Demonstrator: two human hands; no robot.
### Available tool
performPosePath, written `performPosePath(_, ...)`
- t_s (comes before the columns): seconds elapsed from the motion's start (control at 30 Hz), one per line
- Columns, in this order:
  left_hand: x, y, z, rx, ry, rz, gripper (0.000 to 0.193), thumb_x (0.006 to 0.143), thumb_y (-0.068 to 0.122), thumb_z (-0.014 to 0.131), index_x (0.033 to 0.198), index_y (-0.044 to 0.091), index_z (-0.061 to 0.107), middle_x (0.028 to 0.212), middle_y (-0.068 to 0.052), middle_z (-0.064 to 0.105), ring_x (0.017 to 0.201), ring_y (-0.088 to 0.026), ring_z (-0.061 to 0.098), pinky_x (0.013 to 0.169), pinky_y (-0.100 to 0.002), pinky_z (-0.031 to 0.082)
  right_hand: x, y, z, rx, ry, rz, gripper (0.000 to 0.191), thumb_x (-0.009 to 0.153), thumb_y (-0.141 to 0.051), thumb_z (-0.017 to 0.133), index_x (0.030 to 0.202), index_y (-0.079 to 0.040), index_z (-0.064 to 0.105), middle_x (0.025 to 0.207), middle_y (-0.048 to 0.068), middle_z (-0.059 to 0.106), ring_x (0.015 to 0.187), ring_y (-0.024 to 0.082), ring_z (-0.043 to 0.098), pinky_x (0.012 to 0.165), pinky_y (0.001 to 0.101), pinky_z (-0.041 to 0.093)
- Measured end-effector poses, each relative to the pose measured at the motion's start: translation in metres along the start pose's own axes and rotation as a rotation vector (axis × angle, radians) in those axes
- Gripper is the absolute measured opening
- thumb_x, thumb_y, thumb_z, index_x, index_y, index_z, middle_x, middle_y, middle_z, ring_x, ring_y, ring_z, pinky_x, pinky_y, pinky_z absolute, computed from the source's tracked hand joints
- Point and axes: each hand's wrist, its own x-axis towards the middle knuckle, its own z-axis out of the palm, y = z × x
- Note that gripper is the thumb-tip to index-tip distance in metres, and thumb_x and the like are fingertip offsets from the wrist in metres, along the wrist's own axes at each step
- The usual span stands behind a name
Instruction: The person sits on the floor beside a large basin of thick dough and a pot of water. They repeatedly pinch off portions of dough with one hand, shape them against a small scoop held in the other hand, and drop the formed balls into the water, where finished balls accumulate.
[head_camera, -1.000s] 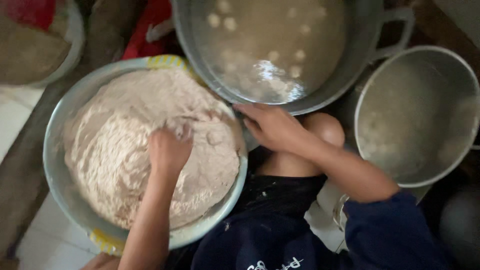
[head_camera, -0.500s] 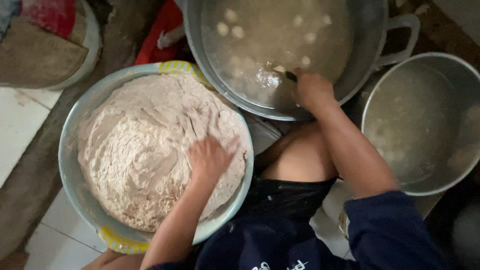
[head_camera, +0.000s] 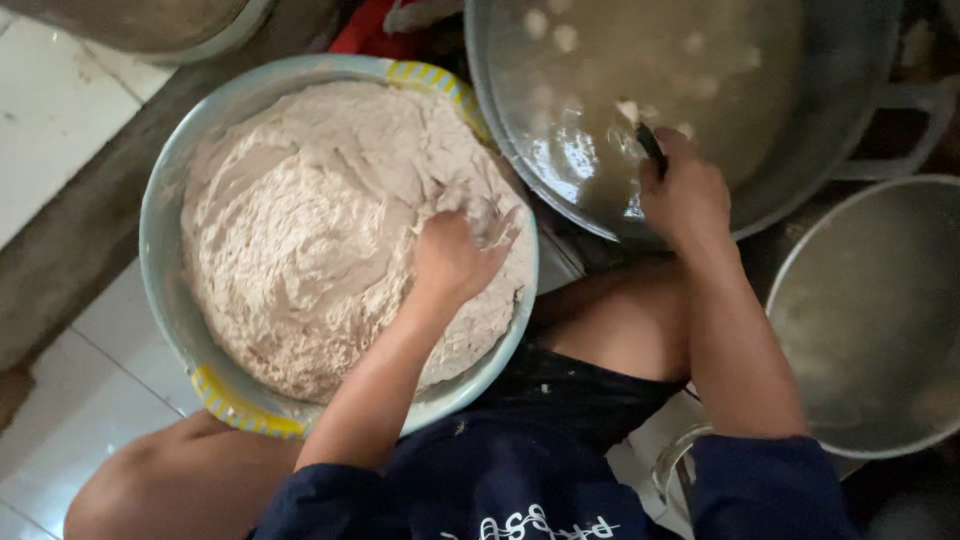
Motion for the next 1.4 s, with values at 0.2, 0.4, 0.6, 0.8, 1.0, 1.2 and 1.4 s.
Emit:
performPosePath(0.2, -0.009, 0.005, 0.006, -0.336, 0.198, 0.052, 0.037, 0.089, 0.039, 0.074, 0.097, 0.003, 0.075, 0.089, -0.023, 0.074, 0.088, -0.043, 0.07, 0.078, -0.049, 0.056, -0.045, -0.024, -0.024, 0.344, -0.308, -0.022, 0.037, 0.098, -0.018, 0.064, 0.134, -0.008, 0.062, 0.098, 0.016, 0.073, 0.082, 0.028, 0.071, 0.074, 0.0398, 0.055)
performPosePath(0.4, -0.014, 0.009, 0.015, -0.581, 0.257, 0.103, 0.047, 0.078, 0.036, 0.081, 0.107, 0.001, 0.068, 0.096, -0.019, 0.074, 0.091, -0.035, 0.072, 0.081, -0.042, 0.058, -0.08, -0.044, -0.03, 0.507, -0.602, -0.087, 0.041, 0.097, -0.017, 0.06, 0.137, -0.007, 0.062, 0.092, 0.01, 0.075, 0.076, 0.019, 0.069, 0.069, 0.0336, 0.056)
performPosePath(0.6, -0.007, 0.007, 0.013, -0.277, 0.049, 0.103, 0.042, 0.065, 0.031, 0.084, 0.098, 0.005, 0.075, 0.095, -0.017, 0.076, 0.092, -0.038, 0.073, 0.084, -0.043, 0.058, -0.087, -0.053, -0.024, 0.521, -0.487, -0.419, 0.044, 0.101, -0.013, 0.06, 0.143, -0.003, 0.054, 0.104, 0.011, 0.073, 0.092, 0.017, 0.072, 0.081, 0.0308, 0.056)
performPosePath(0.8, -0.005, 0.024, 0.004, 0.026, 0.019, -0.075, 0.045, 0.071, 0.046, 0.079, 0.083, 0.003, 0.074, 0.078, -0.02, 0.073, 0.076, -0.039, 0.072, 0.071, -0.047, 0.056, -0.07, -0.033, -0.016, 0.591, -0.717, 0.012, 0.049, 0.097, -0.017, 0.06, 0.146, -0.012, 0.059, 0.088, 0.011, 0.073, 0.069, 0.02, 0.062, 0.064, 0.0341, 0.052)
performPosePath(1.0, -0.012, 0.019, 0.007, 0.095, 0.076, 0.025, 0.061, 0.084, 0.064, 0.072, 0.076, 0.003, 0.076, 0.072, -0.024, 0.071, 0.072, -0.042, 0.069, 0.076, -0.048, 0.056, -0.044, 0.004, -0.021, 0.176, -0.178, -0.259, 0.049, 0.094, -0.01, 0.066, 0.142, -0.003, 0.061, 0.115, 0.026, 0.069, 0.105, 0.042, 0.068, 0.087, 0.046, 0.053)
performPosePath(1.2, -0.012, 0.014, 0.016, -0.246, 0.222, 0.083, 0.038, 0.09, 0.041, 0.074, 0.093, 0.003, 0.074, 0.082, -0.022, 0.072, 0.077, -0.042, 0.07, 0.072, -0.047, 0.057, -0.041, 0.004, -0.024, 0.211, -0.15, -0.249, 0.041, 0.097, -0.013, 0.067, 0.137, -0.006, 0.062, 0.119, 0.025, 0.07, 0.105, 0.039, 0.07, 0.087, 0.0434, 0.055)
performPosePath(1.4, -0.014, 0.015, 0.015, -0.473, 0.237, 0.157, 0.024, 0.087, 0.026, 0.076, 0.097, 0.006, 0.071, 0.088, -0.016, 0.075, 0.082, -0.038, 0.072, 0.073, -0.043, 0.057, -0.077, -0.03, -0.021, 0.397, -0.403, -0.307, 0.049, 0.096, -0.018, 0.066, 0.144, -0.01, 0.057, 0.11, 0.017, 0.075, 0.094, 0.027, 0.074, 0.08, 0.0373, 0.057)
